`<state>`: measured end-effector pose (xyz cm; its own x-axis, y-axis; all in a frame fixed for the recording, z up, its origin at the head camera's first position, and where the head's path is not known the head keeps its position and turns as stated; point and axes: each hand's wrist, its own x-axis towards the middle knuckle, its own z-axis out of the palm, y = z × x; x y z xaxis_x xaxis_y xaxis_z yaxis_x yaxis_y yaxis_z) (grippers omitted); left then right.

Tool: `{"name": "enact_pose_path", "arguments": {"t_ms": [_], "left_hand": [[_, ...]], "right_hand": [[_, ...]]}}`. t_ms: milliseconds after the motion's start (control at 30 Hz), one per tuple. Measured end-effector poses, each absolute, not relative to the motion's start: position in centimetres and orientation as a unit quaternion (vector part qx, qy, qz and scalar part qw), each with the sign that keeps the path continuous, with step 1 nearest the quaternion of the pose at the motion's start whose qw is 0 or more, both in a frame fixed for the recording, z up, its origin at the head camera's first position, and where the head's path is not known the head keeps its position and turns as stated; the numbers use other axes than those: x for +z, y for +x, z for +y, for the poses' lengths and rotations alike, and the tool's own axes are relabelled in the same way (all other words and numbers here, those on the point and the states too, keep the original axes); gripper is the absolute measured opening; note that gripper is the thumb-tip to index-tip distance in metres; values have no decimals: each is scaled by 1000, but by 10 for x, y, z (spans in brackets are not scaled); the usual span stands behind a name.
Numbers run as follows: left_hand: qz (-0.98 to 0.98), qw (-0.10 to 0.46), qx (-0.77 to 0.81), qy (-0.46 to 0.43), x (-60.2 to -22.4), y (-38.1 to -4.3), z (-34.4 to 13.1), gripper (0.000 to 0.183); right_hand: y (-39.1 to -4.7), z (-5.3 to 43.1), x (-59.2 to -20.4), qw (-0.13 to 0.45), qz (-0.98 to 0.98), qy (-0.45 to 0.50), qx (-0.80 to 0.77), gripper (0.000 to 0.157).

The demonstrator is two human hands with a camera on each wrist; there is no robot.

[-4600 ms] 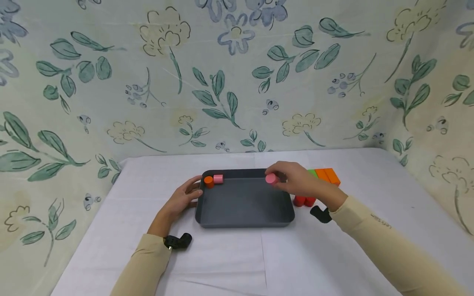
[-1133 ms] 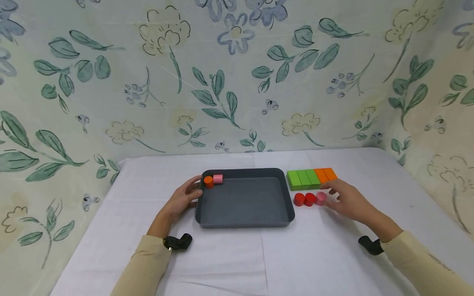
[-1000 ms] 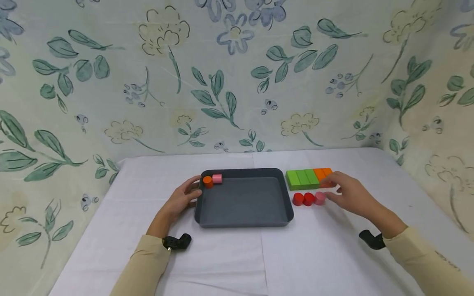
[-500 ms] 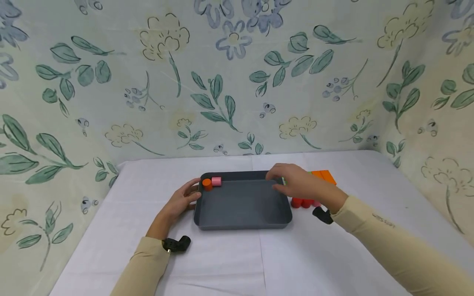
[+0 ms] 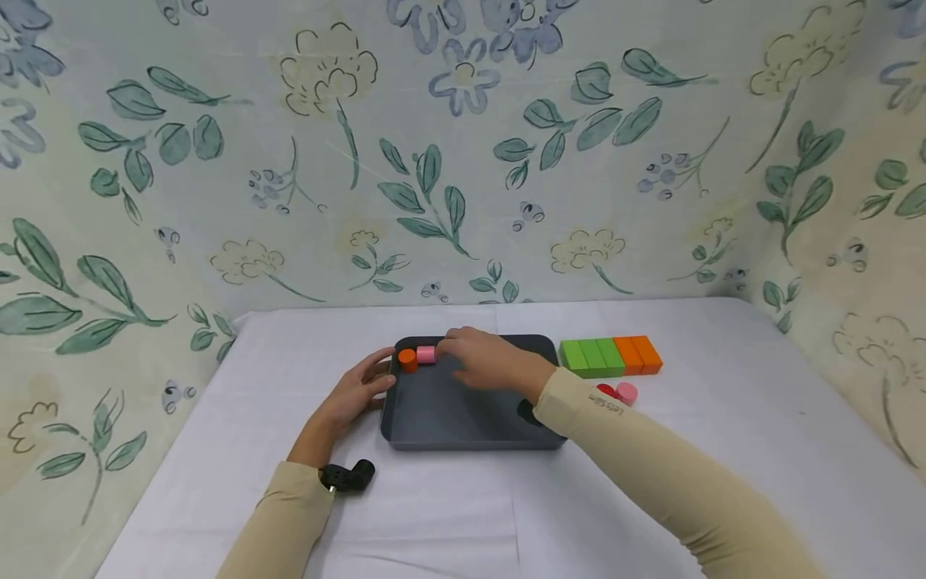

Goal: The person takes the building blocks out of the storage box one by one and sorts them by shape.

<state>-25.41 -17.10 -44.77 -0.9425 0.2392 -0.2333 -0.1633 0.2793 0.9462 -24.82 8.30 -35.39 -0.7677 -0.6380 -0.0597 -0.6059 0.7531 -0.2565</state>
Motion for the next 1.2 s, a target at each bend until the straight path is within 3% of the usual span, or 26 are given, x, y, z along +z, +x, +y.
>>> {"name": "enact_pose_path", "arguments": {"t_ms": [333,700,1000,1200], "left_hand": [[779,170,603,30,-448,-256,-170,62],[776,170,605,45,-448,-255,-172,62],[777,168,606,32,-448,-255,-171,63],[776,167,607,29,-449,-255,-169,62]], "right_hand": [[-270,44,-375,50,945,-312,-81,40],[-287,35,-400,52,952,-273,-126,25],[-291,31,-404,73,957,-255,-119,34],[-291,33,-407,79,954,-247,-149,31]]}}
